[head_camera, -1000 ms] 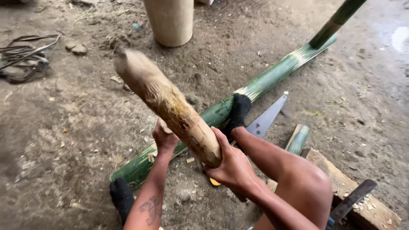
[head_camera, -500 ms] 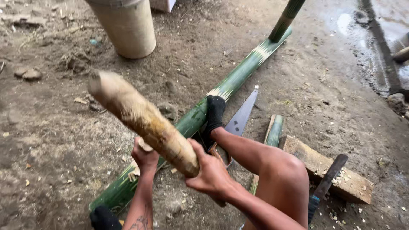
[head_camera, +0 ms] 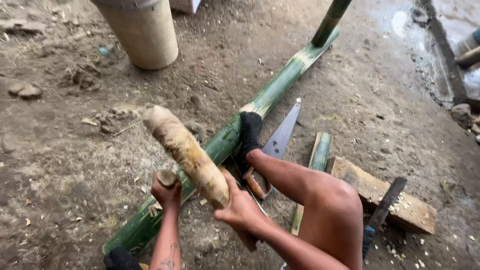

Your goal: The person uses a wooden mallet and a chisel-like tool to hollow out the inside of a green bamboo pole. They repeatedly strike the tool to remove material from the bamboo's interior.

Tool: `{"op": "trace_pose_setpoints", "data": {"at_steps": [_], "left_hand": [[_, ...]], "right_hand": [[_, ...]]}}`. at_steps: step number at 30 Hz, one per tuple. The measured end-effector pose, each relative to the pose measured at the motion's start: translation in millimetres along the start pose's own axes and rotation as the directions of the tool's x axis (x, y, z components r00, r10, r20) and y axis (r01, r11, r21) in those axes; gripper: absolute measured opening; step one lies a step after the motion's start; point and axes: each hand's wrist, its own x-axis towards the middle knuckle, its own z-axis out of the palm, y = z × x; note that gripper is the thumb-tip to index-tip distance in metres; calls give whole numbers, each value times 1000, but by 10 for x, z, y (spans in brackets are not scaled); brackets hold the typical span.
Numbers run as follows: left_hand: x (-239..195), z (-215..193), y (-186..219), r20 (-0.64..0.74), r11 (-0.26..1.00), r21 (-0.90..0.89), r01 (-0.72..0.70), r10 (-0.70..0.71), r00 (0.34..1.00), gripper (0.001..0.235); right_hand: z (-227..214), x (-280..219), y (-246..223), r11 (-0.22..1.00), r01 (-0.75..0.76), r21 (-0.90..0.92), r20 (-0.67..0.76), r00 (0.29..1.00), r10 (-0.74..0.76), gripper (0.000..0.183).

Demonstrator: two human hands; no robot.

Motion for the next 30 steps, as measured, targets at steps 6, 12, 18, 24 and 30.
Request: {"op": "trace_pose_setpoints", "data": {"at_steps": [6, 12, 18, 24, 30], "left_hand": [[523, -433, 37, -340, 813, -530, 241, -464, 818, 18], [555, -646, 331, -267, 831, -554, 51, -235, 934, 10], [732, -720, 654, -66, 861, -508, 28, -71, 995, 6], [816, -499, 466, 147, 801, -590, 98, -13, 989, 5], [797, -333, 384, 144, 800, -588, 118, -40, 989, 4]], "right_hand": [[80, 301, 244, 981, -180, -76, 29, 983, 183, 104], [259, 502, 434, 974, -165, -156, 22, 985, 170, 103], [430, 577, 634, 982, -171, -81, 26, 984, 174, 103], [381, 678, 853, 994, -89, -63, 45, 995, 92, 114], [197, 526, 541, 999, -43, 30, 91, 995, 40, 105]]}}
